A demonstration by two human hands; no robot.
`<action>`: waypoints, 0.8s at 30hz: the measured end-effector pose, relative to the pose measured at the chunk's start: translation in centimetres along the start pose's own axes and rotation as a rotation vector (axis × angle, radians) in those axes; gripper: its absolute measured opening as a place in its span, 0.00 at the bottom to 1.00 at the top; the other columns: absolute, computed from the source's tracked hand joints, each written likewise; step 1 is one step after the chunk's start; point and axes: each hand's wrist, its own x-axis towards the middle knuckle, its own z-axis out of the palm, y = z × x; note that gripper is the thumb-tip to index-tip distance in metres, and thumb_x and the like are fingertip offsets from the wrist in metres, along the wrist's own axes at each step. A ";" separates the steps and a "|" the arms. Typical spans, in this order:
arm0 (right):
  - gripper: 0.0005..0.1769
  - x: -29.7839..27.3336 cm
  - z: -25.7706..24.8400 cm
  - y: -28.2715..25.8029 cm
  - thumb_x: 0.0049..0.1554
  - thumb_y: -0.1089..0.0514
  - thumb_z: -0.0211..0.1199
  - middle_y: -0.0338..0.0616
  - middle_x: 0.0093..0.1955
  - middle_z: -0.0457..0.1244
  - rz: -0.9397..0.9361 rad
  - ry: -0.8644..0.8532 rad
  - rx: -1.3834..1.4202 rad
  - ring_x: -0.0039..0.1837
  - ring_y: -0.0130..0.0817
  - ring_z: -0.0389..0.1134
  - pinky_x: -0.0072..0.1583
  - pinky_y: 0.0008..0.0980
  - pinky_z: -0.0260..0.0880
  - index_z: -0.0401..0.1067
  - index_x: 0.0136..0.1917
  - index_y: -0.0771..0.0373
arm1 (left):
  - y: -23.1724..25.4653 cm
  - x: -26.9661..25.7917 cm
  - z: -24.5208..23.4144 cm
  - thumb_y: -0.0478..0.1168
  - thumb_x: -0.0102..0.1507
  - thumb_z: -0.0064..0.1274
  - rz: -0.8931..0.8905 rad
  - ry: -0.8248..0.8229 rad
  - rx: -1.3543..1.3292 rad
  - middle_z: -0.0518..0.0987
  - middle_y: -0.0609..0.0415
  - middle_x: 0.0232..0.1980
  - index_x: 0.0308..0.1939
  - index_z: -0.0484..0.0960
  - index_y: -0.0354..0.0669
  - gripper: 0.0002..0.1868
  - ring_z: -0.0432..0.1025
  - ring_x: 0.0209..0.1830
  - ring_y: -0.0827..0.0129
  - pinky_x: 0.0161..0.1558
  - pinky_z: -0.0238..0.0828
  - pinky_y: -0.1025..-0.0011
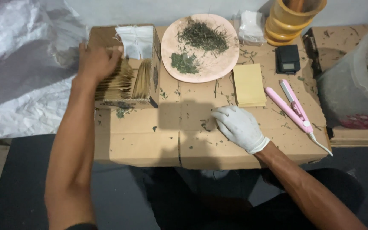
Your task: The person is using a handheld heat sealer to close the tops of small paper tea bags.
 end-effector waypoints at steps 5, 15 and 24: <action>0.12 -1.4 2.1 1.7 0.72 0.51 0.59 0.32 0.65 0.70 -0.005 -0.089 -0.090 0.68 0.39 0.72 0.58 0.40 0.77 0.76 0.66 0.47 | 1.9 -3.9 -3.0 0.56 0.85 0.35 0.096 0.070 -0.154 0.86 0.32 0.34 0.29 0.85 0.37 0.39 0.82 0.44 0.31 0.70 0.54 0.45; 0.11 -1.2 2.0 1.5 0.72 0.50 0.58 0.31 0.64 0.71 0.006 -0.079 -0.124 0.68 0.37 0.73 0.58 0.39 0.76 0.76 0.65 0.46 | 0.8 -1.8 -0.7 0.64 0.85 0.26 0.068 0.062 -0.059 0.90 0.32 0.58 0.67 0.90 0.47 0.38 0.83 0.60 0.30 0.79 0.42 0.39; 0.11 -1.5 2.5 1.9 0.72 0.50 0.58 0.31 0.65 0.70 0.000 -0.081 -0.113 0.67 0.38 0.72 0.58 0.39 0.75 0.75 0.66 0.46 | 2.0 -3.8 -2.4 0.65 0.91 0.28 0.101 0.281 -0.141 0.90 0.30 0.51 0.62 0.93 0.42 0.40 0.83 0.59 0.30 0.84 0.40 0.41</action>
